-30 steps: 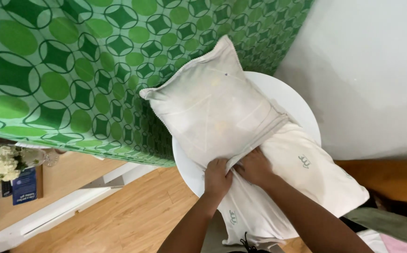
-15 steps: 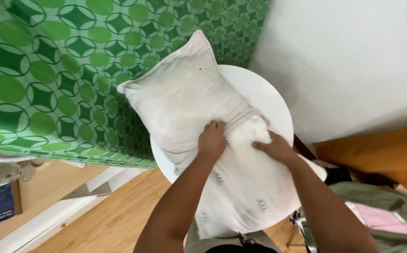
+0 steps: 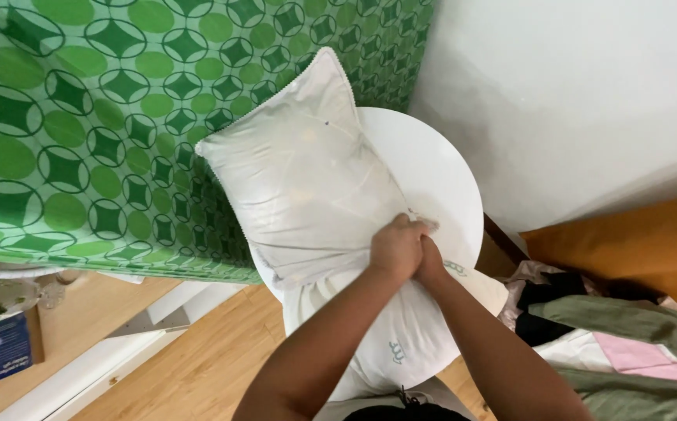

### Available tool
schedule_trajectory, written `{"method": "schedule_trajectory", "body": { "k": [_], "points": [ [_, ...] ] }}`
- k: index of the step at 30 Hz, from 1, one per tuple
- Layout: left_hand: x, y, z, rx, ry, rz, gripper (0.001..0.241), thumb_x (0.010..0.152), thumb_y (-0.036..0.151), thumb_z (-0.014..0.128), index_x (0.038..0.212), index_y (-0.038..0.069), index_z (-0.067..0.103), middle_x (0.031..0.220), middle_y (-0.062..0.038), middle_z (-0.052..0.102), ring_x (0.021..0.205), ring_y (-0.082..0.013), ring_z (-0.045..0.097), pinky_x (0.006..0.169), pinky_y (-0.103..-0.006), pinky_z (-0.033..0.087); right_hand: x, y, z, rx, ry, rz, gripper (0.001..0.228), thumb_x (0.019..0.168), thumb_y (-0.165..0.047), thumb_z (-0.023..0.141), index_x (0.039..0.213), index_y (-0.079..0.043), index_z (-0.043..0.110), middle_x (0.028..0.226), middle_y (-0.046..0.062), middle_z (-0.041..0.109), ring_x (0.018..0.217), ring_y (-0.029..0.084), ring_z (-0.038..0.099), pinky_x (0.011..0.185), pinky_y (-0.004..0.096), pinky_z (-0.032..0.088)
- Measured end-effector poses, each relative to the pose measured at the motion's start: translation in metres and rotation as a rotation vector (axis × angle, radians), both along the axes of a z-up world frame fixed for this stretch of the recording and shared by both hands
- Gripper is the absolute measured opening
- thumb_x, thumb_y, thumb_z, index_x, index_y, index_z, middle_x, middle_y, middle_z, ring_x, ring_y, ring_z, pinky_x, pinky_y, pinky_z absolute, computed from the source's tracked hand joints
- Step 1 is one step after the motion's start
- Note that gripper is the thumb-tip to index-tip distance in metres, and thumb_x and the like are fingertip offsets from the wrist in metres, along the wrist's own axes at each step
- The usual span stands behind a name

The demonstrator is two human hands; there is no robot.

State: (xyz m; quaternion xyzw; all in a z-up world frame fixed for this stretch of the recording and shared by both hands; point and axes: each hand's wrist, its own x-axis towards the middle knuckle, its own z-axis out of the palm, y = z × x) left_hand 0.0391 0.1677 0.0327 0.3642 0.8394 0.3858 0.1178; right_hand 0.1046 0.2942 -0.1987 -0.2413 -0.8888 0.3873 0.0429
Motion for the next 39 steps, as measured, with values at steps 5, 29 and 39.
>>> {"method": "schedule_trajectory", "body": {
  "k": [5,29,39],
  "points": [
    [0.018,-0.018,-0.011,-0.12,0.066,-0.102,0.02,0.092,0.011,0.06,0.105,0.019,0.073,0.104,-0.013,0.066,0.095,-0.0325,0.067,0.085,-0.0435,0.055,-0.016,0.009,-0.05,0.321,0.005,0.027,0.035,0.099,-0.017,0.055,0.13,0.0,0.057,0.122,0.014,0.066,0.114,0.026,0.063,0.1,0.036,0.048],
    [-0.02,-0.213,-0.179,0.313,-0.598,0.853,0.038,0.096,0.024,0.061,0.129,0.004,0.059,0.118,-0.016,0.067,0.107,-0.0253,0.063,0.095,-0.0381,0.05,0.006,-0.017,0.171,0.04,-0.22,0.014,0.091,0.092,-0.042,0.067,0.163,-0.016,0.017,0.164,0.022,0.026,0.148,0.038,0.033,0.118,0.044,0.032],
    [-0.058,-0.096,0.051,0.812,-0.928,0.684,0.037,0.092,0.002,0.058,0.127,0.013,0.055,0.09,-0.012,0.065,0.069,-0.0192,0.056,0.053,-0.0316,0.047,0.003,-0.021,0.182,-0.632,-0.043,-0.362,0.07,0.097,-0.035,0.053,0.162,-0.02,0.032,0.152,0.015,0.054,0.137,0.029,0.055,0.113,0.039,0.045]
  ]
}}
